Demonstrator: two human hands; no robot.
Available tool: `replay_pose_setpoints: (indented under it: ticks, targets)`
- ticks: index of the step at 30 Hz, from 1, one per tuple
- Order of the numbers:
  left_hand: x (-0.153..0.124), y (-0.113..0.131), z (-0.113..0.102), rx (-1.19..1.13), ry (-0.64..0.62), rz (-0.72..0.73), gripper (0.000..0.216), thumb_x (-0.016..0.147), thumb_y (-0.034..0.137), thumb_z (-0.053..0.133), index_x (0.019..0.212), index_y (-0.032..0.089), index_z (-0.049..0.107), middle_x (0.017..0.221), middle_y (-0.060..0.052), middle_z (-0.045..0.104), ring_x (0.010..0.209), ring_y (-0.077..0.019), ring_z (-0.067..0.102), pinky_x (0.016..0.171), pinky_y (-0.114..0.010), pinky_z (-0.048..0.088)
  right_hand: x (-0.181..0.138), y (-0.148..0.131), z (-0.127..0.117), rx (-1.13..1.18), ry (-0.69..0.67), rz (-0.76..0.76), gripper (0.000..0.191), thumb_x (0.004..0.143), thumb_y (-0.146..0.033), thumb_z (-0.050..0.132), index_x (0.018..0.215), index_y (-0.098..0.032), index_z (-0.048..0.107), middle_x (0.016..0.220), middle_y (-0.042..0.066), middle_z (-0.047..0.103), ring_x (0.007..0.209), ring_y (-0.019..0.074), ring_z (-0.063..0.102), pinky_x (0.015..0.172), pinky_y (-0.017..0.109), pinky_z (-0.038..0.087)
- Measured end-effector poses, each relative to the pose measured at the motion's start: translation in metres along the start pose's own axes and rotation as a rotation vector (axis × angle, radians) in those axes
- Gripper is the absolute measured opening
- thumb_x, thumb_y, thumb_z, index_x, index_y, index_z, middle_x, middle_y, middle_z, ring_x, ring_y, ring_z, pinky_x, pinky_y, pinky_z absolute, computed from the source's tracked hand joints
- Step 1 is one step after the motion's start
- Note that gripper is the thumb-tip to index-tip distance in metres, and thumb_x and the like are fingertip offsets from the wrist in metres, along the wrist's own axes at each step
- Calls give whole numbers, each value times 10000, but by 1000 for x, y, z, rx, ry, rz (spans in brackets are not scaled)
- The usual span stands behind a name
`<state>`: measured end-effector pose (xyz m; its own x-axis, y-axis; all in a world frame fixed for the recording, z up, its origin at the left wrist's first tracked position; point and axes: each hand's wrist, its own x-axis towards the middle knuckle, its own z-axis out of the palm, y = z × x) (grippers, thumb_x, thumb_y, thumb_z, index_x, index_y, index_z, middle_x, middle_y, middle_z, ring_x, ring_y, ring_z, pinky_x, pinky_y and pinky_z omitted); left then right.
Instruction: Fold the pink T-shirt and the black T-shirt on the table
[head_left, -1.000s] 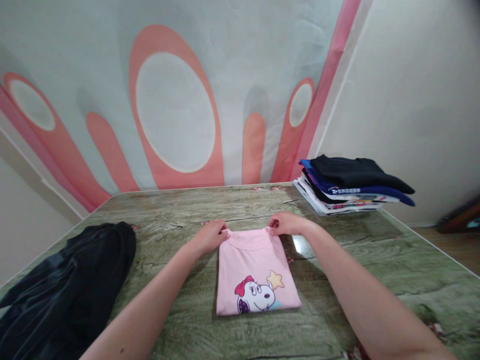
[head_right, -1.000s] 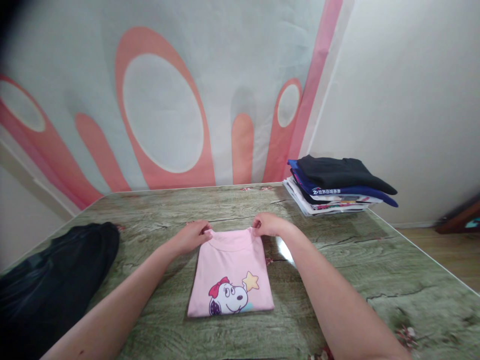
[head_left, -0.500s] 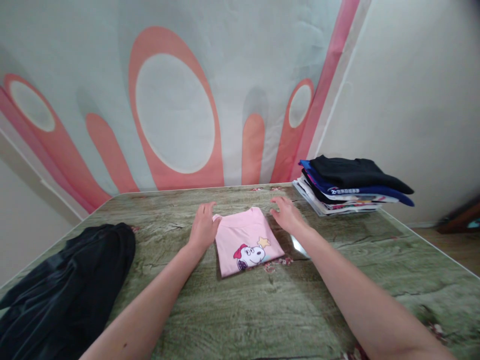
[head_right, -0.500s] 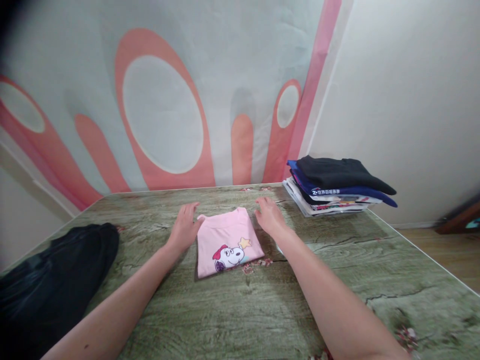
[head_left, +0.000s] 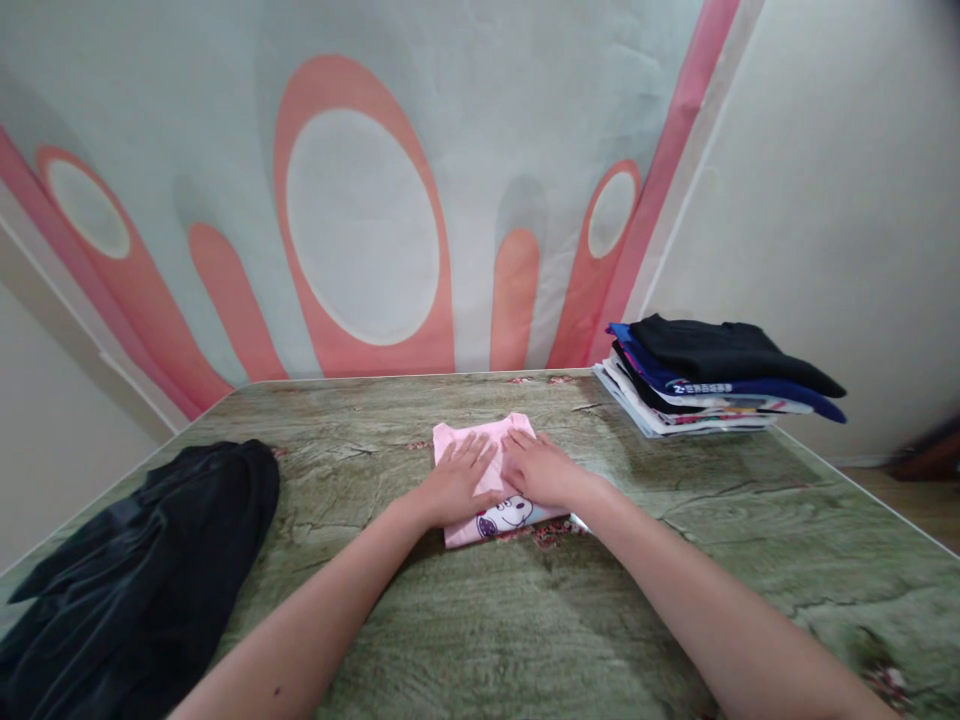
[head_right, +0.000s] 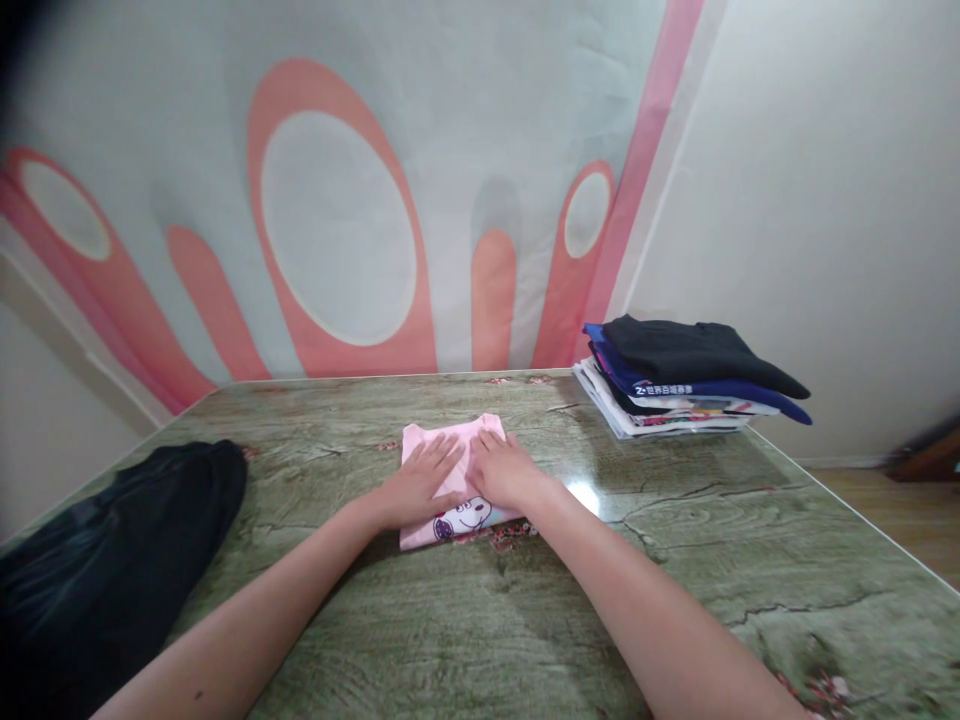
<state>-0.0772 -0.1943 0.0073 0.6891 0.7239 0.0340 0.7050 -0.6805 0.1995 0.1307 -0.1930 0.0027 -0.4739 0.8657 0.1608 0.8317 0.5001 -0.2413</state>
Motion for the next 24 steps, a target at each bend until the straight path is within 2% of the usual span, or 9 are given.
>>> replay_pose_setpoints:
  ticks: [3, 5, 7, 9, 11, 14, 18, 21, 24]
  targets:
    - [-2, -4, -10, -56, 19, 119, 660, 861, 593, 454, 1435, 291, 332, 1542, -81, 212, 1415, -292, 157, 1122, -491, 133, -2, -8, -7, -19, 112, 22, 409, 917, -273, 427, 1308, -170, 488, 1413, 145, 435, 1314, 273, 367, 1104, 489, 191]
    - [-2, -12, -14, -94, 186, 66, 497, 879, 459, 496, 1339, 273, 477, 1490, -79, 344, 1372, -264, 286, 1113, -447, 198, -2, -11, -6, -6, 173, 7, 427, 923, -261, 416, 1338, -166, 454, 1437, 139, 404, 1341, 260, 322, 1108, 459, 199]
    - [-2, -27, -17, -142, 405, -161, 383, 890, 331, 473, 1247, 221, 553, 1365, -96, 499, 1259, -235, 443, 1062, -391, 304, 1, -11, -3, 25, 174, -19, 443, 914, -253, 431, 1349, -167, 442, 1438, 131, 403, 1339, 250, 322, 1101, 438, 225]
    - [-2, -47, -20, -198, 500, -438, 341, 886, 283, 448, 1186, 185, 579, 1199, -98, 613, 1086, -214, 567, 949, -335, 406, 4, -6, -1, 71, 201, -13, 413, 909, -240, 432, 1316, -191, 480, 1411, 110, 440, 1302, 235, 374, 1082, 416, 267]
    - [-3, -66, -20, -235, 461, -599, 296, 874, 296, 463, 1095, 176, 618, 1065, -86, 671, 950, -206, 618, 841, -291, 444, 8, 4, 0, 111, 309, 70, 381, 913, -232, 412, 1278, -201, 517, 1372, 99, 476, 1252, 222, 426, 1053, 383, 312]
    - [-2, -86, -18, -242, 400, -657, 249, 861, 344, 485, 910, 189, 674, 928, -76, 708, 870, -219, 635, 764, -278, 439, 13, 24, -2, 143, 441, 308, 355, 905, -264, 425, 1222, -174, 559, 1254, 118, 556, 1163, 228, 489, 1007, 354, 354]
    - [10, -90, -16, -253, 369, -698, 303, 832, 455, 511, 793, 214, 691, 854, -73, 723, 827, -239, 643, 699, -278, 424, 21, 48, -1, 207, 325, 555, 284, 883, -336, 467, 1014, -183, 667, 1041, 107, 652, 1034, 223, 556, 920, 322, 390]
    - [19, -86, -19, -270, 356, -714, 325, 797, 505, 542, 759, 220, 693, 824, -67, 729, 808, -241, 647, 662, -268, 418, 27, 55, 3, 241, 273, 596, 289, 866, -396, 485, 890, -201, 697, 957, 86, 680, 941, 209, 590, 826, 293, 413]
    - [25, -84, -21, -281, 345, -714, 349, 796, 512, 533, 763, 206, 699, 817, -70, 730, 780, -236, 647, 641, -267, 414, 32, 57, 6, 267, 268, 608, 281, 841, -413, 505, 866, -212, 700, 906, 61, 699, 858, 196, 609, 744, 268, 419]
